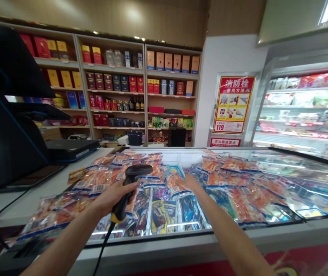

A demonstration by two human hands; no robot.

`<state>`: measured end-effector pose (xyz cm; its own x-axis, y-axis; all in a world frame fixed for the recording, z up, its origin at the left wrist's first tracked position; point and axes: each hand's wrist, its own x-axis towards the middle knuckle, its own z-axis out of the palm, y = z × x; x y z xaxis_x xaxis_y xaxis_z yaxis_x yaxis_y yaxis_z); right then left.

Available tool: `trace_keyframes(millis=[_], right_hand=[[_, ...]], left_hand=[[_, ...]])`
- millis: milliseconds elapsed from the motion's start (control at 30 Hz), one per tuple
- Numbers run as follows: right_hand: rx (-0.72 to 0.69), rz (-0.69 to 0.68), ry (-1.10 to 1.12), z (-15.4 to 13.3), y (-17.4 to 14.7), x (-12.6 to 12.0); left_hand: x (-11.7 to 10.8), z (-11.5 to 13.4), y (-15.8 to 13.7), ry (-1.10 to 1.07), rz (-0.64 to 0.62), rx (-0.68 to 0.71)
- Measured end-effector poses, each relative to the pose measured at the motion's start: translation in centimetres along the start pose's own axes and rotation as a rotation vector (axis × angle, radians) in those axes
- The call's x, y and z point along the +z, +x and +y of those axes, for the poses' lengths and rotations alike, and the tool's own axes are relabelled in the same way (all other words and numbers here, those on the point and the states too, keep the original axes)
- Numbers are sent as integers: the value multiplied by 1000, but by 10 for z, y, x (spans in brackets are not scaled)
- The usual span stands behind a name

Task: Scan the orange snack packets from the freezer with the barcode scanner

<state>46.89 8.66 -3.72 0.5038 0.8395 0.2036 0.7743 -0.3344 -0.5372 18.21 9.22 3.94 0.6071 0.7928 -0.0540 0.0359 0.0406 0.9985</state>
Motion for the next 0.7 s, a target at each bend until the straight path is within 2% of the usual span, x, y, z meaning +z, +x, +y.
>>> trace_keyframes(millis=[67, 133, 267, 367, 533, 700], right_hand=[[43, -80, 163, 2, -3, -4], [89, -82, 345, 1, -5, -10], [79, 178, 610, -14, 2, -24], [53, 286, 689, -37, 15, -25], [30, 277, 762, -73, 33, -6], [32, 317, 740, -87, 40, 4]], left_hand=[[-4, 0, -3, 2, 9, -1], [-10, 0, -7, 9, 23, -3], [-23, 0, -15, 30, 50, 14], [-27, 4, -22, 52, 49, 16], [-22, 10, -29, 46, 31, 32], [-21, 10, -26, 19, 5, 2]])
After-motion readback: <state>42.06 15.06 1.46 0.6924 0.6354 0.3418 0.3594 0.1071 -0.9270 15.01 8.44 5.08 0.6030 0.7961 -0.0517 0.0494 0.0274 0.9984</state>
